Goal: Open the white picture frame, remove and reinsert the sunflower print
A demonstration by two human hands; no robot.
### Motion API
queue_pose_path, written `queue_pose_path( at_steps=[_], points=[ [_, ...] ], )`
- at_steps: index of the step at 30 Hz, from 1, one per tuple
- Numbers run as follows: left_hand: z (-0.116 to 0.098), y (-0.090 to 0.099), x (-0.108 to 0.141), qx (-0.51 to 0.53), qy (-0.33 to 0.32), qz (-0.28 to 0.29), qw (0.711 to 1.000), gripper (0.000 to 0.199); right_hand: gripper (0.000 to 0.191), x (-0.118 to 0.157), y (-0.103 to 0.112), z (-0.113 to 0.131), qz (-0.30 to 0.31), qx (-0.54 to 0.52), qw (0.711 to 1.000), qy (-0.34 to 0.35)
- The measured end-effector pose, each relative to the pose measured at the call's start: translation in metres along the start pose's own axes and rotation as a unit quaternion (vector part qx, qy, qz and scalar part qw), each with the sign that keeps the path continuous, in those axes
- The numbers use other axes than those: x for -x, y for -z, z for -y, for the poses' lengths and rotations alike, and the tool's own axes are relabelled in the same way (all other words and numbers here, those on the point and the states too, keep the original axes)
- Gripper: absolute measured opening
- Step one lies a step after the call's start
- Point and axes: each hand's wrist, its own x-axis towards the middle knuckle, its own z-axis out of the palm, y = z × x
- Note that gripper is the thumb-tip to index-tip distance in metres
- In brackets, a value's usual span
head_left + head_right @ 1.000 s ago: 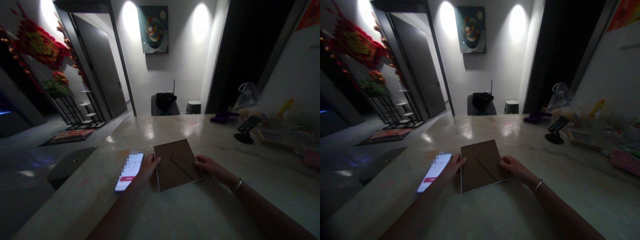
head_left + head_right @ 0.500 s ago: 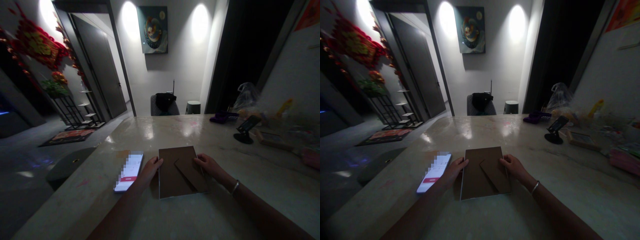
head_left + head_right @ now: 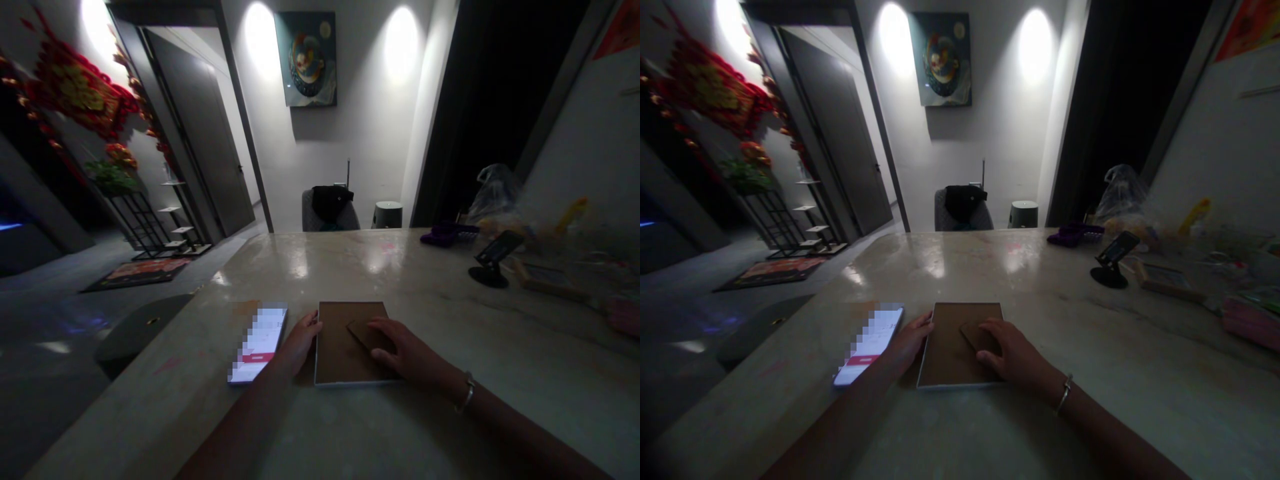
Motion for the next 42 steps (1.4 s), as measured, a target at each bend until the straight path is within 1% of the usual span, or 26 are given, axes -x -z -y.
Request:
queue_pose_path(
  at_steps=[2,4,7,10,15,20,22,24,27,29,32,35,39,42],
  points=[
    [-0.001,-0.003,0.001,0.007,0.004,0.007,1.0,0.044,0.055,0.002,-0.001,0.003,0.021,0.015,1.0,0.009],
    [-0.002,-0.006,0.003,0.023,0.008,0.016,1.0,0.043,0.058,0.003,-0.004,0.003,0.023,0.031,0.999,0.018],
    [-0.003,-0.01,0.005,0.049,0.02,0.048,0.997,0.04,0.049,0.002,-0.006,0.002,-0.012,0.043,0.999,0.026],
    [-0.003,-0.012,0.006,0.054,0.021,0.074,0.996,0.036,0.044,0.001,-0.005,0.0,-0.042,0.05,0.998,0.026],
    [0.001,-0.009,0.005,0.049,0.03,0.089,0.994,0.041,0.042,-0.001,-0.005,-0.007,-0.062,0.047,0.997,0.012],
    [0.004,-0.007,0.008,0.021,0.058,0.14,0.988,0.049,0.039,-0.003,-0.007,-0.01,-0.076,0.049,0.996,-0.005],
    [0.006,-0.008,0.009,0.009,0.05,0.15,0.987,0.049,0.038,-0.003,-0.007,-0.01,-0.08,0.052,0.995,-0.015],
    [0.007,-0.009,0.008,-0.015,0.032,0.137,0.99,0.048,0.037,-0.003,-0.007,-0.011,-0.084,0.054,0.995,-0.019],
    [0.008,-0.01,0.005,-0.084,-0.005,0.082,0.993,0.047,0.035,-0.002,-0.007,-0.012,-0.089,0.056,0.994,-0.019],
    [0.008,-0.009,0.003,-0.142,-0.047,0.043,0.988,0.045,0.035,-0.002,-0.007,-0.013,-0.09,0.051,0.994,-0.02],
    [0.006,-0.005,0.0,-0.231,-0.105,0.003,0.967,0.039,0.033,-0.003,-0.007,-0.011,-0.089,0.024,0.995,-0.037],
    [0.006,0.002,-0.001,-0.301,-0.141,-0.018,0.943,0.034,0.031,-0.006,-0.006,-0.01,-0.091,-0.009,0.993,-0.077],
    [0.008,0.007,0.0,-0.364,-0.174,-0.083,0.911,0.03,0.032,-0.009,-0.004,-0.013,-0.109,-0.037,0.989,-0.094],
    [0.005,0.007,0.003,-0.405,-0.181,-0.078,0.893,0.033,0.035,-0.011,-0.001,-0.018,-0.13,-0.048,0.985,-0.104]
  ],
)
